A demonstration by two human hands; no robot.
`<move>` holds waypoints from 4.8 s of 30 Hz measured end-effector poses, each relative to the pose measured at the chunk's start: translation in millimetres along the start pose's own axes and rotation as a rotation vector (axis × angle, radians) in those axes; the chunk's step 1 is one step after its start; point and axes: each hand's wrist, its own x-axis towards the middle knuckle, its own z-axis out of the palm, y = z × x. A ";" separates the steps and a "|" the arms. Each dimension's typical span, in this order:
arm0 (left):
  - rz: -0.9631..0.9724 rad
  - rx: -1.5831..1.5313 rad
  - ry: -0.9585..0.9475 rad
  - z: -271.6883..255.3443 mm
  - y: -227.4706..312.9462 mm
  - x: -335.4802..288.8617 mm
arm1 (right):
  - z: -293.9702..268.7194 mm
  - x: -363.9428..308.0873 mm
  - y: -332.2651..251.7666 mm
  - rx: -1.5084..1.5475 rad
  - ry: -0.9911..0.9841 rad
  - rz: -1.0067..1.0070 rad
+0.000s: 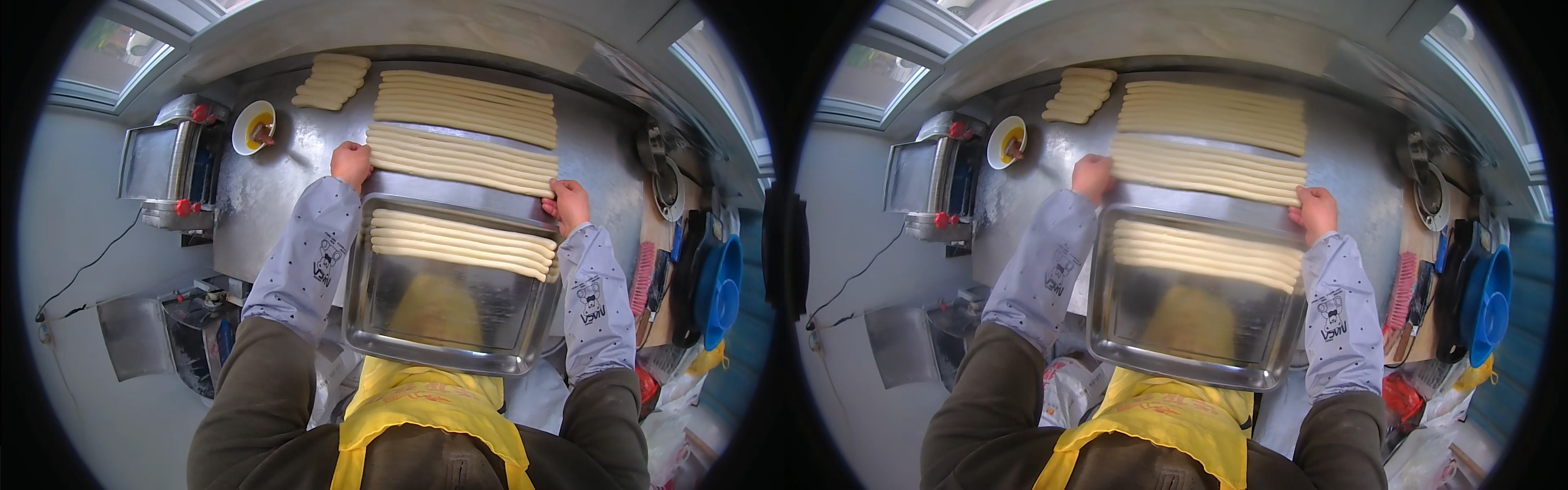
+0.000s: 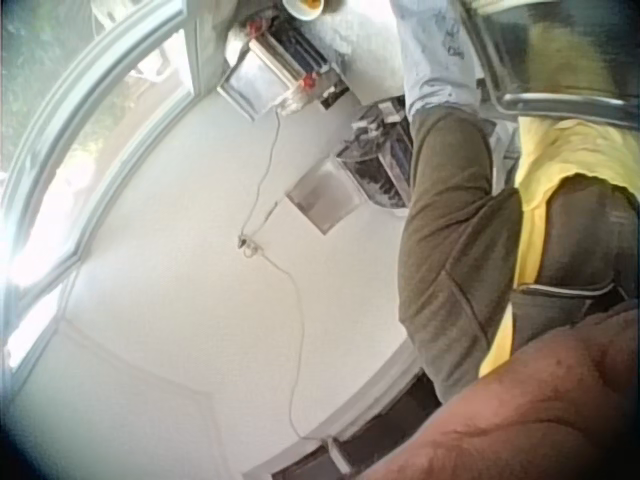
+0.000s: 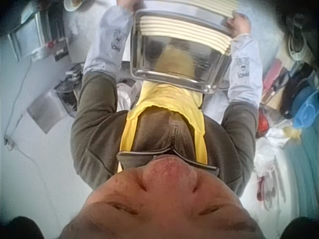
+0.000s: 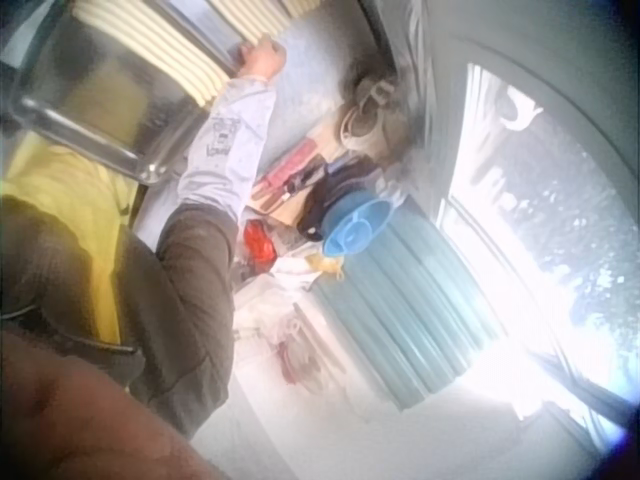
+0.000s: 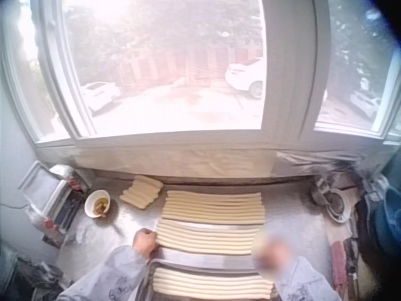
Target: The person arranges long dough sticks on a metal baking tray, then brushes them with a yellow liquid using a pastry brush. The person continues to roll additional dough sticks on the countertop and places them on the tray.
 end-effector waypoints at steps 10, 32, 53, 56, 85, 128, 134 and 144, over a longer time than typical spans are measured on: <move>0.119 0.283 0.098 9.1 -19.7 36.4 | 13.0 -0.3 1.2 -0.173 0.088 -0.107; 0.330 0.449 0.167 25.1 9.9 9.0 | 23.9 16.6 -4.0 -0.646 0.254 -0.485; 0.367 0.557 0.230 38.1 12.1 -8.5 | 39.2 0.3 -11.8 -0.674 0.221 -0.533; 0.361 0.601 0.191 36.8 14.7 -7.9 | 41.3 0.6 -12.0 -0.709 0.207 -0.492; 0.398 -0.209 -0.113 -37.1 -50.4 -258.9 | -48.3 -211.8 117.4 -0.053 0.010 -0.512; 0.319 0.652 -0.065 -40.9 -72.5 -242.6 | -44.5 -238.1 82.4 -1.057 0.019 -0.426; 0.450 0.682 -0.093 -45.5 -83.0 -257.7 | -36.0 -239.5 100.1 -1.051 0.056 -0.544; 0.574 0.710 -0.075 -43.5 -104.5 -268.1 | -31.6 -238.6 104.7 -1.063 -0.007 -0.463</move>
